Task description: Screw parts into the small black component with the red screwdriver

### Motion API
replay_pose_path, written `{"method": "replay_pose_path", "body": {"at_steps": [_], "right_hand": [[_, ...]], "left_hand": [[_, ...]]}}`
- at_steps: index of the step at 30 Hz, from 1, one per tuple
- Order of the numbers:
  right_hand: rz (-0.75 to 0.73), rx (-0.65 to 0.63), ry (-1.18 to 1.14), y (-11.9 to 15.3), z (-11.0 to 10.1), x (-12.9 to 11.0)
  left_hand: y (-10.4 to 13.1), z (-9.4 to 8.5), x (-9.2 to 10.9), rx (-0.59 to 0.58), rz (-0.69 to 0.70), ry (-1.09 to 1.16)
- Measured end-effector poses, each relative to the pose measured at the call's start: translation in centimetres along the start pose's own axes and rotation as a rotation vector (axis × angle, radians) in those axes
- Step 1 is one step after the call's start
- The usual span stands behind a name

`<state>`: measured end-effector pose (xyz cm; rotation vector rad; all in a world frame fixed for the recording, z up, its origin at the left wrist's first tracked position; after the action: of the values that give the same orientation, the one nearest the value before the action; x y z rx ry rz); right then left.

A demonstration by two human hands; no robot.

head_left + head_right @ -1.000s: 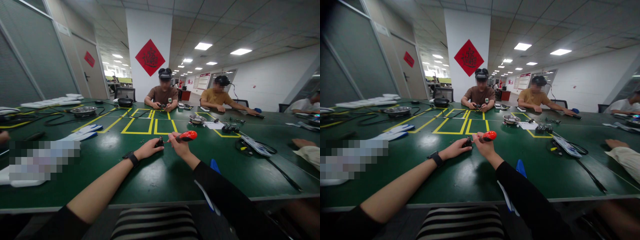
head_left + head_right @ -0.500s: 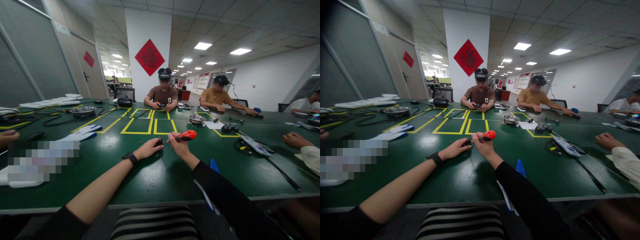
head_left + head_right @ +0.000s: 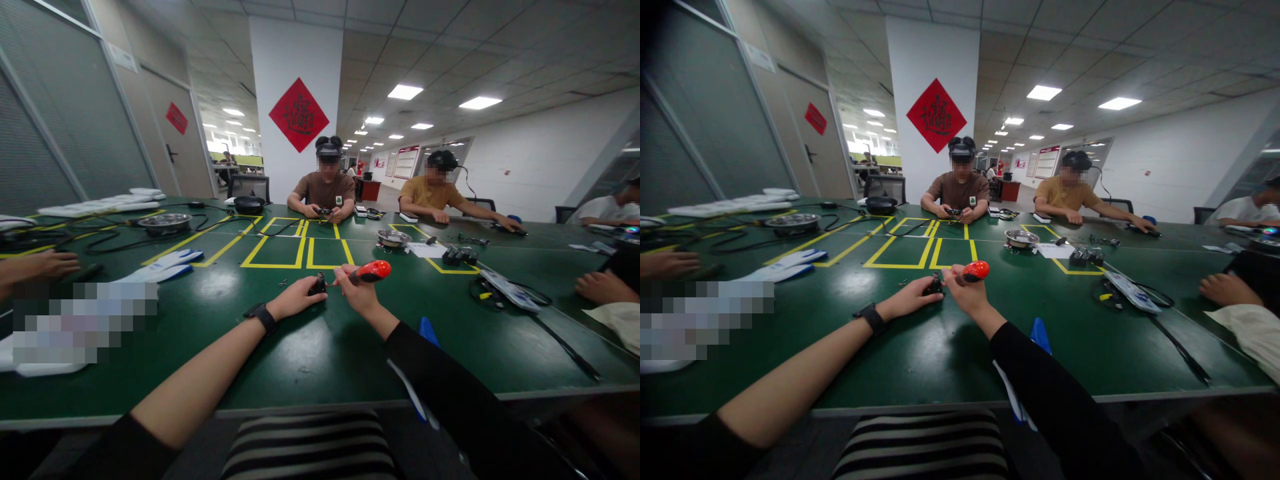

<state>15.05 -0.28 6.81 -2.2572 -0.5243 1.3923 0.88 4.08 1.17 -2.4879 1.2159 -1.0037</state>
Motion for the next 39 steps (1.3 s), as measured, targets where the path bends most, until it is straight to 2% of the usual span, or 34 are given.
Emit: {"method": "replay_pose_path", "body": {"at_steps": [15,24,30,39], "right_hand": [[-0.009,-0.017,-0.018,0.0,0.3,-0.1],[-0.040,0.068,-0.077,0.2,-0.8,-0.8],[-0.001,0.022,-0.069,0.1,-0.3,-0.3],[-0.023,-0.020,-0.039,-0.1,0.2,0.0]], "left_hand": [[-0.1,-0.1,0.2,0.018,-0.038,0.025],[0.0,-0.2,0.3,0.030,-0.022,0.018],[0.2,-0.3,0.8,0.041,-0.001,0.043],[0.1,-0.3,0.7,0.037,0.001,0.016]]}}
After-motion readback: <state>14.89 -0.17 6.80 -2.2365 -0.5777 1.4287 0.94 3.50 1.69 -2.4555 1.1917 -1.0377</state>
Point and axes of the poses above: each hand's wrist, its own y-axis away from the middle knuckle, its own z-axis out of the palm, x = y × z, the point moved 5 cm from there along -y, towards the middle knuckle, and after that the axes turned 7 degrees about z, right-handed, at the moved point
